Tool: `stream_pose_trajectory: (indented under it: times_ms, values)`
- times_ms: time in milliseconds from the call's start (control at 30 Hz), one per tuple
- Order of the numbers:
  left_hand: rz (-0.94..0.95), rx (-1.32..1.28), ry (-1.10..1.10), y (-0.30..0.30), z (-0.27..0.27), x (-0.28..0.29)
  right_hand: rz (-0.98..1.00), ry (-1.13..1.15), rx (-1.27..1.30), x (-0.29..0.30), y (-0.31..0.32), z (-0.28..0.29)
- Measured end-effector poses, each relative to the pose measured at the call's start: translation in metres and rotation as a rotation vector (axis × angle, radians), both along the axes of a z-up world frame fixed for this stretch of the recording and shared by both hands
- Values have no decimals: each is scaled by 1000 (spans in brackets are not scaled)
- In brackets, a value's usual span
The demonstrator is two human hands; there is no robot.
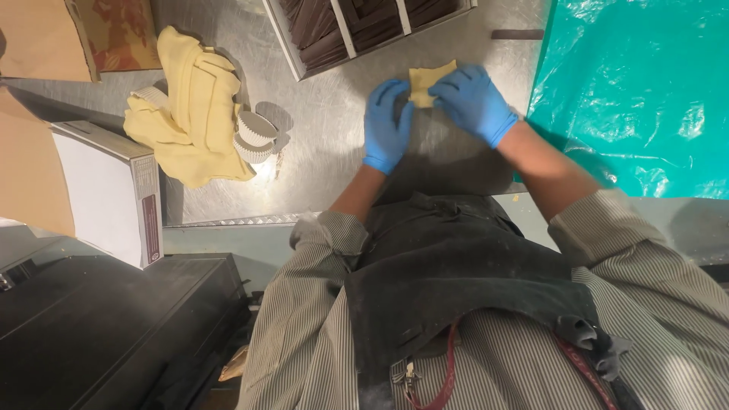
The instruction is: Rolling pre-cut dough rectangles around chocolate batons to form pastries.
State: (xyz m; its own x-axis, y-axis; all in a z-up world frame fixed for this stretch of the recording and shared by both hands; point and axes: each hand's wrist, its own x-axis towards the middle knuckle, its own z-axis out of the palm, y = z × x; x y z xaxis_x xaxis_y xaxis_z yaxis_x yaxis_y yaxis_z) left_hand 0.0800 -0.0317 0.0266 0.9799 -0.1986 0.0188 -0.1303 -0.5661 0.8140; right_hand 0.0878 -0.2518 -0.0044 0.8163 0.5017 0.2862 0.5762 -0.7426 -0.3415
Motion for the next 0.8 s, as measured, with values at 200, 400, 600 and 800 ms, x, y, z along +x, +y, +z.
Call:
stream_pose_trajectory:
  times_ms: [200,400,600,800]
  values:
    - [221,-243,32,28,22,-43,6,-21,-72,-12,25,44]
    - [335,-383,172,67,31,-89,-119,135,-183,11,54,46]
    - [317,-530,376,87,34,-105,-267,-108,-440,22,62,11]
    - [377,-847,740,70,24,-98,-395,354,83,-13,97,41]
